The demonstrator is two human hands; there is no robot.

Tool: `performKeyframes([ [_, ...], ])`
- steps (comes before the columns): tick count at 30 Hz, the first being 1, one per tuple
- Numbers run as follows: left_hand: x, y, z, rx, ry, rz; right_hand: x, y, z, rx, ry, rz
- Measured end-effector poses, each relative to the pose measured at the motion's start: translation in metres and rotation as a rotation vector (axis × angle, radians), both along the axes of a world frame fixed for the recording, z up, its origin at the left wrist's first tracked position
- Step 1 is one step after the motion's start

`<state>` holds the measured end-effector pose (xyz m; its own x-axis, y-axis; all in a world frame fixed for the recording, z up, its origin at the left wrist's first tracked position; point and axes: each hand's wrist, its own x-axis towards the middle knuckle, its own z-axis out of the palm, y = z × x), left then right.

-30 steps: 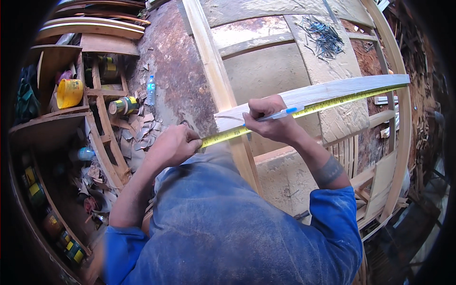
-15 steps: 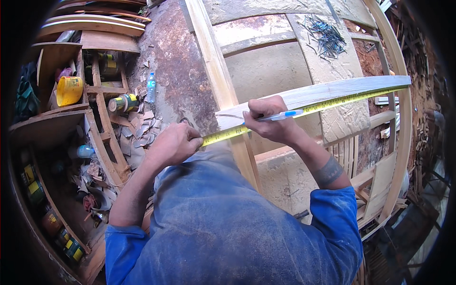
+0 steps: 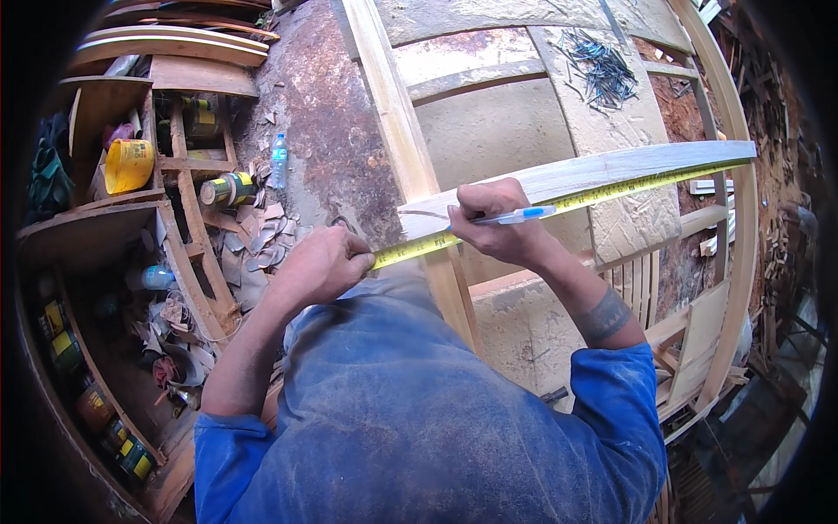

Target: The person assembles a wooden frame by hammering nails into wooden strips, measuring lengths with a tape measure, marking with a pencil, and smoothing the edges using an angle grinder.

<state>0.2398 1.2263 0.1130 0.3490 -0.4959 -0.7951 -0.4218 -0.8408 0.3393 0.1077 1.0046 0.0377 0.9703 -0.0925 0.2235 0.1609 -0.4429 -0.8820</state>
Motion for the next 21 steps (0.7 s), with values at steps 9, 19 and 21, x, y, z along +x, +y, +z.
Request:
performKeyframes([
  [9, -0.002, 0.001, 0.000, -0.011, -0.008, 0.008, -0.001, 0.002, -0.002, 0.014, -0.010, 0.002],
  [19, -0.004, 0.018, -0.004, -0.144, -0.065, -0.047, -0.017, 0.016, 0.014, 0.209, 0.018, -0.350],
  [21, -0.005, 0.021, 0.001, -0.170, -0.045, -0.090, -0.037, 0.016, 0.036, 0.295, 0.008, -0.507],
])
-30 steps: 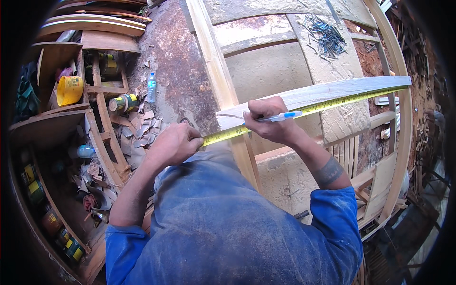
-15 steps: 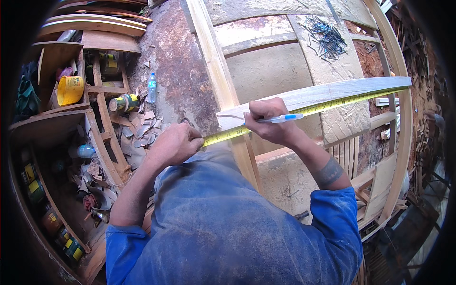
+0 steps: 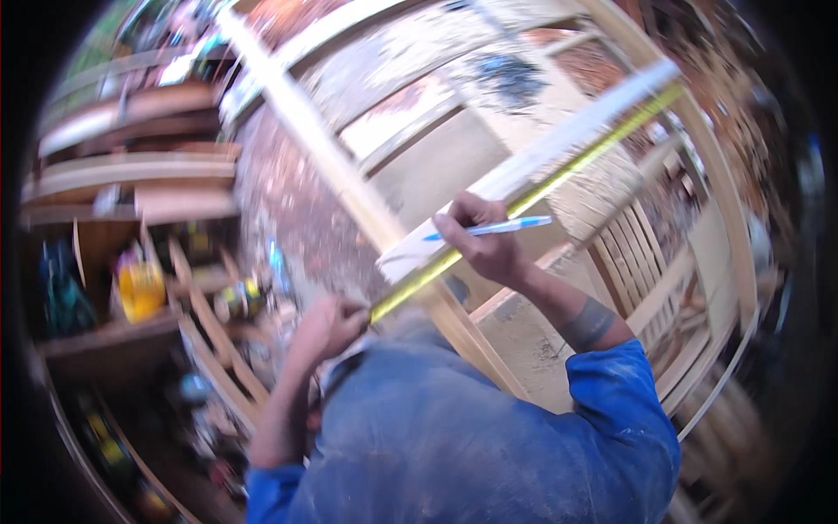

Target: The person assembles a wooden frame by hammering nails into wooden strips, measuring lengths with a tape measure, marking with a pencil, and smoothing the edges using an angle grinder.

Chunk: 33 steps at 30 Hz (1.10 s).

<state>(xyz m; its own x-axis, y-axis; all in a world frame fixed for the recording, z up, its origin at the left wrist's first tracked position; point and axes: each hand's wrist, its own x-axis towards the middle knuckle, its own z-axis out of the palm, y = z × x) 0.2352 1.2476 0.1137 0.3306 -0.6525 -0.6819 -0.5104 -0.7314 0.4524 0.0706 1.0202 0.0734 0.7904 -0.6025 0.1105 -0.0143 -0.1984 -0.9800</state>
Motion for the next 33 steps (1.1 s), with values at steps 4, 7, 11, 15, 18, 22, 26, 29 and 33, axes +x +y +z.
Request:
performKeyframes([
  [4, -0.002, 0.040, -0.011, -0.054, 0.017, -0.031, -0.059, 0.017, 0.036, 0.073, -0.143, -0.224],
  [7, -0.026, 0.066, 0.013, -0.106, -0.046, -0.076, -0.118, 0.045, 0.060, -0.052, -0.177, -0.379],
  [11, -0.041, 0.113, 0.008, -0.175, 0.122, -0.084, -0.203, 0.119, 0.066, -0.117, -0.007, -0.588],
  [15, -0.088, 0.150, 0.013, -0.132, 0.112, -0.206, -0.285, 0.232, 0.058, 0.140, -0.047, -0.821],
  [18, -0.121, 0.184, -0.002, -0.155, 0.168, -0.212, -0.355, 0.325, 0.053, 0.195, -0.044, -0.947],
  [22, -0.189, 0.214, -0.002, -0.196, 0.151, -0.384, -0.458, 0.414, 0.070, 0.333, -0.045, -1.135],
  [26, -0.263, 0.229, 0.007, -0.169, 0.143, -0.447, -0.556, 0.437, 0.079, 0.278, -0.013, -1.330],
  [29, -0.312, 0.246, 0.004, -0.210, 0.043, -0.453, -0.634, 0.428, 0.088, 0.110, -0.029, -1.329],
  [33, -0.384, 0.268, -0.002, -0.249, 0.102, -0.400, -0.752, 0.395, 0.089, 0.048, -0.103, -1.427],
])
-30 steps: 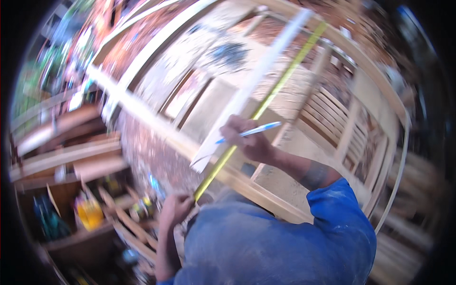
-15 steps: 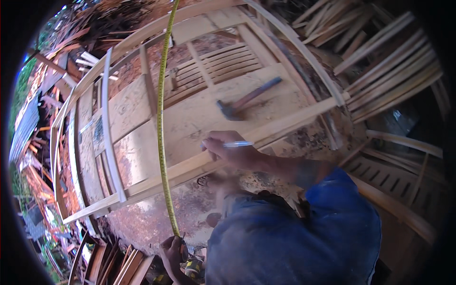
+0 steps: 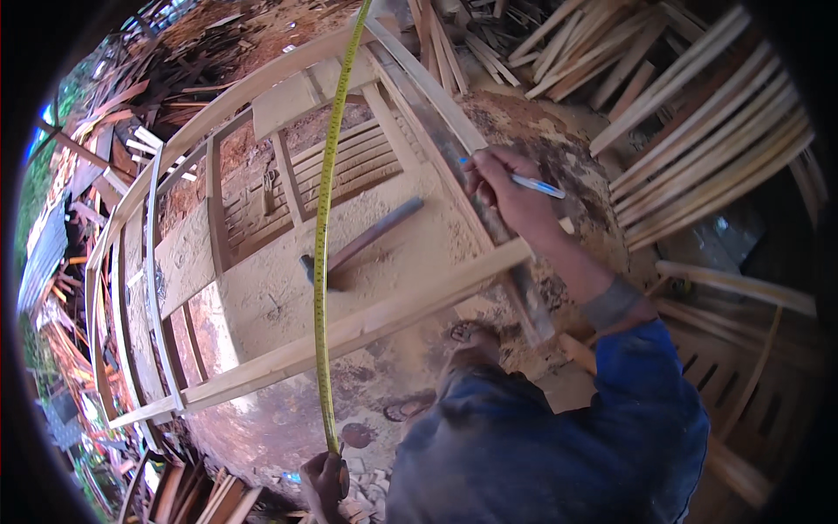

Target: The person assembles a wooden frame by hammering nails into wooden strips, measuring lengths with a tape measure, marking with a pencil, and smoothing the edges using an angle grinder.

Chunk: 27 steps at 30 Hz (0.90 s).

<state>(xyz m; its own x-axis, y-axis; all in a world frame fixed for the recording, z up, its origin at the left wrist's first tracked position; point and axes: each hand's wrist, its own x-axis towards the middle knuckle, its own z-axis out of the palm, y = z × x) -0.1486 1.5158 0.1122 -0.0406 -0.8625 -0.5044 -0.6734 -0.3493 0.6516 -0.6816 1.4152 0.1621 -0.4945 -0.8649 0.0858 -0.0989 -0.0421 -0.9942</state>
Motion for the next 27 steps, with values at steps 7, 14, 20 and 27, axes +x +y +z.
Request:
performKeyframes([
  [7, -0.145, 0.032, 0.024, 0.074, 0.009, 0.155, -0.220, -0.025, -0.050, 0.217, 0.049, -0.163],
  [14, -0.194, 0.092, 0.028, 0.049, 0.026, 0.273, -0.236, 0.016, -0.112, 0.774, -0.135, 0.254],
  [20, -0.236, 0.144, 0.021, -0.022, -0.008, 0.184, -0.220, 0.018, -0.116, 0.581, -0.156, 0.614],
  [27, -0.302, 0.193, 0.020, 0.052, 0.094, 0.314, -0.214, 0.000, -0.118, 0.666, -0.073, 0.637],
])
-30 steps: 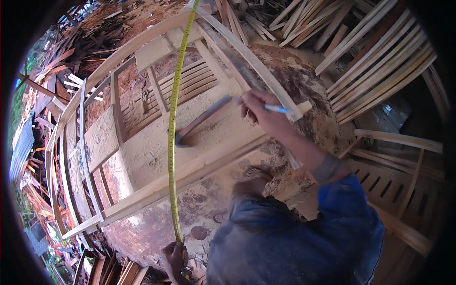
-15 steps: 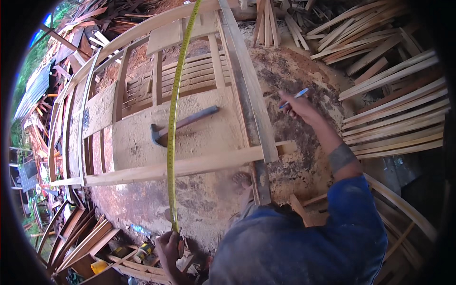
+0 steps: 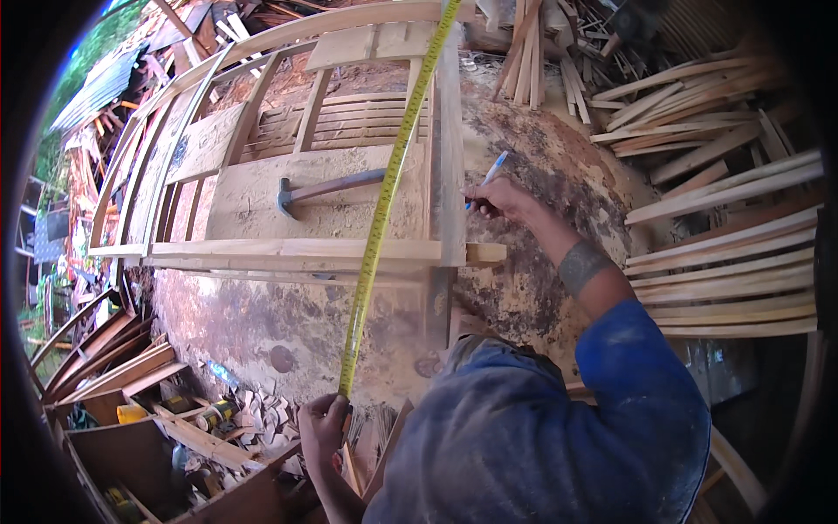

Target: The person assembles a wooden frame by hammering nails into wooden strips, measuring lengths with a tape measure, marking with a pencil, and smoothing the edges using an angle grinder.

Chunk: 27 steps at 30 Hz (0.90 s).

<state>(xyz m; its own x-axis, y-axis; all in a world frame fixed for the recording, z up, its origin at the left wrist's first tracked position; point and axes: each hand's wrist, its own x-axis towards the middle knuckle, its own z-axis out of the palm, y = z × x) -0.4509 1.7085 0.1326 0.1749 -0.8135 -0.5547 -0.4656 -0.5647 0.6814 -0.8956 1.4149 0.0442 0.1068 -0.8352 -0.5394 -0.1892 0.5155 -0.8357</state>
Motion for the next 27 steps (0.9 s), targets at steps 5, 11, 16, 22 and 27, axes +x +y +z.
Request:
performKeyframes([
  [5, -0.064, -0.008, 0.007, -0.006, -0.093, -0.017, -0.059, -0.050, 0.005, 0.024, -0.100, -0.121],
  [11, -0.152, -0.037, -0.012, 0.056, -0.036, 0.091, -0.146, -0.186, -0.021, -0.016, -0.346, -0.447],
  [16, -0.223, -0.087, 0.009, 0.185, -0.089, 0.164, -0.107, -0.251, -0.119, 0.155, -0.666, -0.672],
  [22, -0.261, -0.107, -0.005, 0.120, -0.112, 0.183, -0.004, -0.241, -0.133, -0.012, -0.878, -0.538],
  [27, -0.264, -0.107, -0.012, 0.173, -0.131, 0.187, -0.080, -0.296, -0.154, 0.351, -0.937, -0.623],
])
